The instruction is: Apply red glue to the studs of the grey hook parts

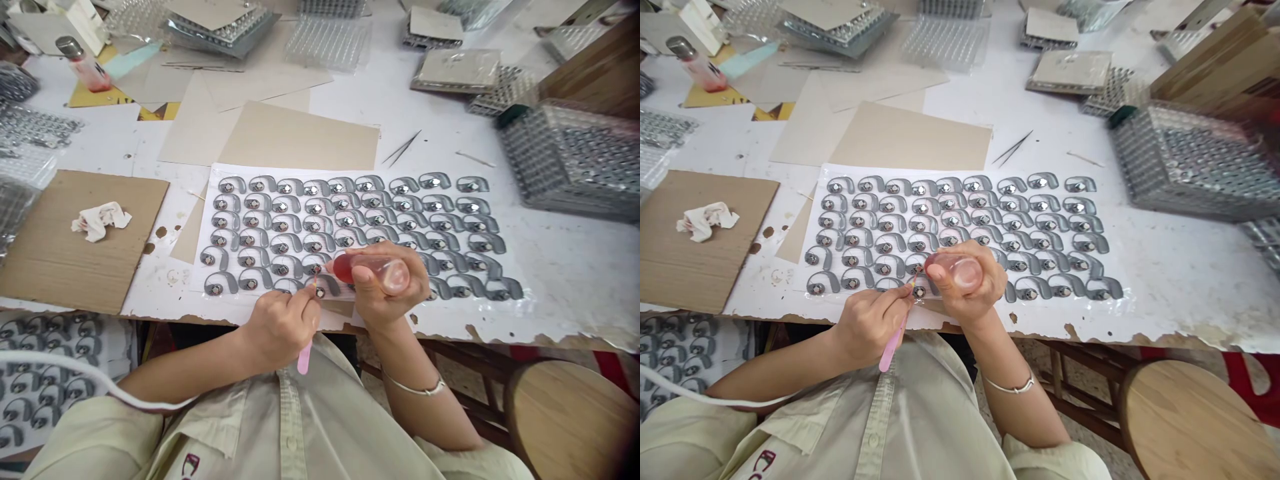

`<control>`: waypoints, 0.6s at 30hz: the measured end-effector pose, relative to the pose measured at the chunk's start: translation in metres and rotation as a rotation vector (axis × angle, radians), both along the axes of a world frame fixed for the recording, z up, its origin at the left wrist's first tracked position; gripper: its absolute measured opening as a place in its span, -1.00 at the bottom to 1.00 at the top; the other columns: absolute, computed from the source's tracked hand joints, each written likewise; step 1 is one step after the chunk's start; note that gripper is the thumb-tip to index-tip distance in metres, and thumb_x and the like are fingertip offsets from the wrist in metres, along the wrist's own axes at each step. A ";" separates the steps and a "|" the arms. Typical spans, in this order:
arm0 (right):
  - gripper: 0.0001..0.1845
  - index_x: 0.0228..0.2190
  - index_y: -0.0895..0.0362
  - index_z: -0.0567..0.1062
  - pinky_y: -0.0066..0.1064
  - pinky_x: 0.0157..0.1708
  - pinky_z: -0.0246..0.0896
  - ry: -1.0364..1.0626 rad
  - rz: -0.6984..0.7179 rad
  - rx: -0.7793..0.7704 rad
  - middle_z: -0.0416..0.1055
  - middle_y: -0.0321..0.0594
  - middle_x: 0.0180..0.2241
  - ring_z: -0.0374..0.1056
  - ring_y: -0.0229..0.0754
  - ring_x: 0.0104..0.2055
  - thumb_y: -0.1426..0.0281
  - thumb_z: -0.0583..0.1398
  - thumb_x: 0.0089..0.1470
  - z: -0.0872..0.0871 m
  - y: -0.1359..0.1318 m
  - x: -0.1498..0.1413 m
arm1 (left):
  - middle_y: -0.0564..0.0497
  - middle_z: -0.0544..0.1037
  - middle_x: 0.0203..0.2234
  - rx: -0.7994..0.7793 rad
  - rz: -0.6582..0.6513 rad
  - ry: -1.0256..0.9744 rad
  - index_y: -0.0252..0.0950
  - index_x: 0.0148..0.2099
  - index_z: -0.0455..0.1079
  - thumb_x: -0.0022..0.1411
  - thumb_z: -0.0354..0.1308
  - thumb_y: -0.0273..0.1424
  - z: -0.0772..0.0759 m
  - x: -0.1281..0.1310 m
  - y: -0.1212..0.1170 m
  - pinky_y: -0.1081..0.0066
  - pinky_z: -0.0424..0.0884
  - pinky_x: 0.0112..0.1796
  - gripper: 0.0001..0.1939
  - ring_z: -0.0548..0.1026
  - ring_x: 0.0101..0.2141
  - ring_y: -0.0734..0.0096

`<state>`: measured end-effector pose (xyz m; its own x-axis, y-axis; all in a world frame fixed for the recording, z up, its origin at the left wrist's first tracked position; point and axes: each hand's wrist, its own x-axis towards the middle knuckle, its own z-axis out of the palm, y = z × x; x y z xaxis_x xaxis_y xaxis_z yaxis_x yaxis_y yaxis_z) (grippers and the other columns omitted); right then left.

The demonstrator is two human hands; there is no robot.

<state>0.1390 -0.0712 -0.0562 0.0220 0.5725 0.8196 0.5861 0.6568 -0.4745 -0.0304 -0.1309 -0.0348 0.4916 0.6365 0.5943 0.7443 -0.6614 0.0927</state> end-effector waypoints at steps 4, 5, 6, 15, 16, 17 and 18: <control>-0.78 -0.41 0.11 0.41 -0.31 -0.56 0.31 0.063 0.029 0.009 0.45 -0.23 -0.44 0.41 -0.18 -0.52 0.21 0.23 0.10 0.000 -0.001 -0.001 | -0.11 0.61 -0.36 -0.009 -0.006 -0.007 -0.35 -0.48 0.33 0.17 0.08 -0.60 -0.001 -0.001 0.000 0.42 0.25 -0.63 -0.81 0.38 -0.66 0.49; -0.77 -0.41 0.11 0.42 -0.31 -0.56 0.31 0.094 0.037 0.016 0.45 -0.23 -0.44 0.41 -0.18 -0.52 0.21 0.24 0.09 0.001 -0.001 -0.001 | -0.12 0.61 -0.37 -0.013 -0.010 -0.008 -0.36 -0.48 0.33 0.16 0.09 -0.60 -0.001 -0.001 0.000 0.42 0.26 -0.63 -0.83 0.39 -0.65 0.48; -0.76 -0.41 0.12 0.42 -0.31 -0.55 0.31 0.127 0.037 0.019 0.45 -0.24 -0.44 0.40 -0.19 -0.52 0.20 0.25 0.08 0.002 -0.001 -0.001 | -0.13 0.60 -0.37 -0.016 -0.016 -0.007 -0.38 -0.46 0.35 0.16 0.10 -0.61 -0.001 -0.002 0.000 0.43 0.27 -0.62 -0.85 0.40 -0.64 0.48; -0.74 -0.51 0.13 0.41 -0.35 -0.57 0.30 0.105 0.008 0.046 0.45 -0.22 -0.46 0.39 -0.21 -0.52 0.23 0.25 0.09 0.003 -0.001 0.001 | -0.14 0.60 -0.33 -0.030 -0.022 -0.012 -0.39 -0.42 0.38 0.16 0.08 -0.60 -0.003 -0.003 -0.001 0.43 0.33 -0.63 -0.87 0.45 -0.60 0.46; -0.74 -0.50 0.13 0.41 -0.34 -0.57 0.30 0.089 -0.001 0.058 0.45 -0.21 -0.46 0.40 -0.20 -0.52 0.23 0.24 0.09 0.003 -0.001 0.001 | -0.14 0.60 -0.32 -0.036 -0.021 -0.013 -0.39 -0.43 0.38 0.16 0.08 -0.59 -0.003 -0.003 -0.001 0.43 0.34 -0.62 -0.87 0.45 -0.60 0.46; -0.75 -0.49 0.12 0.42 -0.34 -0.57 0.30 0.078 -0.010 0.060 0.45 -0.21 -0.47 0.40 -0.19 -0.52 0.22 0.24 0.09 0.004 -0.001 0.001 | -0.14 0.60 -0.32 -0.042 -0.021 -0.014 -0.39 -0.43 0.38 0.17 0.08 -0.59 -0.003 -0.003 -0.001 0.43 0.35 -0.62 -0.87 0.46 -0.60 0.46; -0.74 -0.48 0.12 0.42 -0.33 -0.56 0.30 0.070 -0.014 0.050 0.45 -0.21 -0.47 0.40 -0.19 -0.52 0.21 0.24 0.10 0.004 -0.001 0.001 | -0.14 0.61 -0.32 -0.048 -0.021 -0.015 -0.39 -0.42 0.38 0.17 0.08 -0.59 -0.004 -0.003 -0.001 0.44 0.35 -0.61 -0.87 0.47 -0.59 0.45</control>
